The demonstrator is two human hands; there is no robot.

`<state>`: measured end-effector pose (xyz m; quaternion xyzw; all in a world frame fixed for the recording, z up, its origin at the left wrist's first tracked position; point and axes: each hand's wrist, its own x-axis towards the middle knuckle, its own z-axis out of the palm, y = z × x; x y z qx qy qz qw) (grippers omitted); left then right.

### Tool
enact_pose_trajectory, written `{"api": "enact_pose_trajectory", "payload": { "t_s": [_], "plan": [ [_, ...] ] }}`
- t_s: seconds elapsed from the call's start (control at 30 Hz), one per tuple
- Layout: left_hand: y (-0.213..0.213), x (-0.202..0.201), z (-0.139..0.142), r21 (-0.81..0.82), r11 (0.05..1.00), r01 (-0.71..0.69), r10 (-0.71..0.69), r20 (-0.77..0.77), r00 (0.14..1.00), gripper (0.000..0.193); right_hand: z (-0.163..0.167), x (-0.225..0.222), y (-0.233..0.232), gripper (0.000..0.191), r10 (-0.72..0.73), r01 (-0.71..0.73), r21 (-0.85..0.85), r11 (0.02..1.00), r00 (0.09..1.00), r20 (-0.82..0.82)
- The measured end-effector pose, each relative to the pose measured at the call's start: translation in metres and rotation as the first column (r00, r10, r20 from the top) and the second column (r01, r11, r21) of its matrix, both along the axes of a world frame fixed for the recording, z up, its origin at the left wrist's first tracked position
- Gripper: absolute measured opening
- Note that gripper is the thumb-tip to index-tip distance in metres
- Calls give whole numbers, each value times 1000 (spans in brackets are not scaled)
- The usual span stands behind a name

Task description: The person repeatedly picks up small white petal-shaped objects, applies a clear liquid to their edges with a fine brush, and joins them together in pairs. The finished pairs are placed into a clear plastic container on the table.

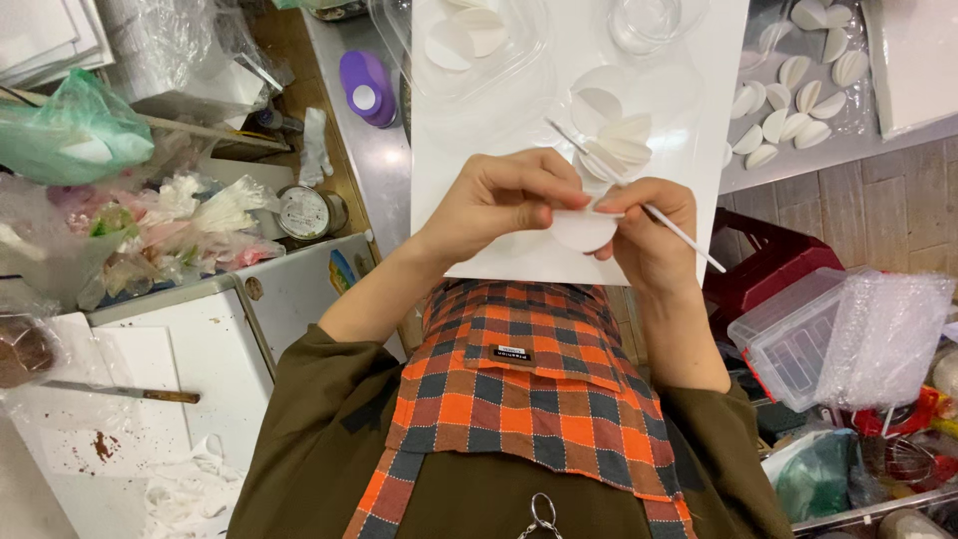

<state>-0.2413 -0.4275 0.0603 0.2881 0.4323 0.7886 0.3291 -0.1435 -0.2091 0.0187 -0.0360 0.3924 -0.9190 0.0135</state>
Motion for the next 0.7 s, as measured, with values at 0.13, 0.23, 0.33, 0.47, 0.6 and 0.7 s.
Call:
{"api": "enact_pose_trajectory", "payload": {
  "t_s": [0.13, 0.23, 0.33, 0.47, 0.6, 0.7],
  "plan": [
    [4, 15, -4, 90, 993, 69, -82, 145, 986, 23, 11, 4, -14, 15, 131, -137, -283, 949, 991, -40],
    [-4, 21, 7, -34, 982, -184, 156, -386, 909, 23, 31, 10, -16, 51, -65, 79, -103, 992, 990, 128],
    [-2, 21, 22, 10, 925, -381, 270, -723, 636, 28, 47, 16, -17, 26, -275, 241, 329, 913, 960, 60],
    [-4, 7, 41, 82, 916, -393, 309, -768, 561, 39, 60, 15, -13, 20, -324, 241, 460, 855, 940, 110],
    [-4, -1, 46, 65, 893, -445, 276, -861, 428, 46, 70, 12, -7, 21, -262, 124, 539, 833, 947, 187],
    [-1, 1, 41, 41, 879, -475, 303, -818, 490, 49, 80, 7, 0, 27, -235, 150, 544, 826, 968, 90]
  ]
}}
